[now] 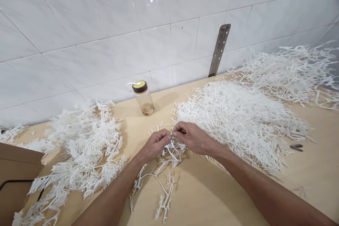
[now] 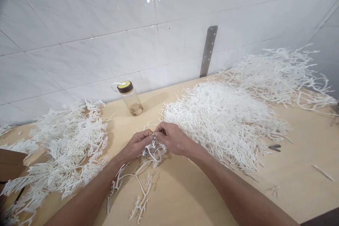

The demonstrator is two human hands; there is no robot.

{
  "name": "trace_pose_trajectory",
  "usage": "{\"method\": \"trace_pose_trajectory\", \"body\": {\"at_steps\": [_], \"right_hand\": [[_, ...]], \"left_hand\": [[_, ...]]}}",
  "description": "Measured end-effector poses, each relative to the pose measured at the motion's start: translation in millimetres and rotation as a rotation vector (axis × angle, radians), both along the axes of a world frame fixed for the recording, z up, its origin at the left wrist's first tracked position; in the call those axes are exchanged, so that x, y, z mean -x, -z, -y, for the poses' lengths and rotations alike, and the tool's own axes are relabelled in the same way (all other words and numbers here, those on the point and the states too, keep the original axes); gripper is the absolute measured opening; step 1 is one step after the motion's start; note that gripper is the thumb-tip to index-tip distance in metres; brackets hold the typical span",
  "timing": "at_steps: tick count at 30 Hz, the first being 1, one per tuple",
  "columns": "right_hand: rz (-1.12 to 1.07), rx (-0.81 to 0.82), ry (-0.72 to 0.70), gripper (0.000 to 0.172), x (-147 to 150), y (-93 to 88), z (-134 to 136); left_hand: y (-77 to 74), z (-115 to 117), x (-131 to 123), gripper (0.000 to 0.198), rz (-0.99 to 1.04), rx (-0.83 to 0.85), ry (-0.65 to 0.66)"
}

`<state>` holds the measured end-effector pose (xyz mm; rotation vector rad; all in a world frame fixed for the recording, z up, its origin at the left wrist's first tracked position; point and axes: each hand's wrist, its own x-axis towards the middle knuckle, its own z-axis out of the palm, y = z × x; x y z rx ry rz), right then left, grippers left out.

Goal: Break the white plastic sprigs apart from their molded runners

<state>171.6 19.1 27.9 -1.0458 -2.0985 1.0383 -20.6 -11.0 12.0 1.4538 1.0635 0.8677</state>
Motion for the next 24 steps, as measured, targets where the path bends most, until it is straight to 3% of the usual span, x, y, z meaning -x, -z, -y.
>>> {"method": "trace_pose_trajectory", "body": {"at_steps": [5, 9, 13, 17, 24], "right_hand": [[-0.039, 0.105, 0.013, 0.018, 1, 3.2, -3], [-0.005, 0.09, 0.008, 0.018, -1, 4.0, -5], [0.053, -0.019, 0.027, 0.015, -1, 0.7, -1], [0.18, -0.258, 0.093, 0.015, 6, -1.1, 7], [0.309, -0.498, 0.268, 0.017, 21, 11.1, 7]], "left_hand": [[-3.2, 1, -3, 0.032, -0.046, -0.034, -0.047], [-4.9, 2, -4, 0.027, -0.121, -0.082, -0.056], [-3.9, 3, -5, 0.022, -0.184, -0.132, -0.061], [-3.0, 2, -5, 0.024, -0.211, -0.155, -0.068], [-5.3, 0, -1, 0.032, -0.125, -0.162, -0.037]]}}
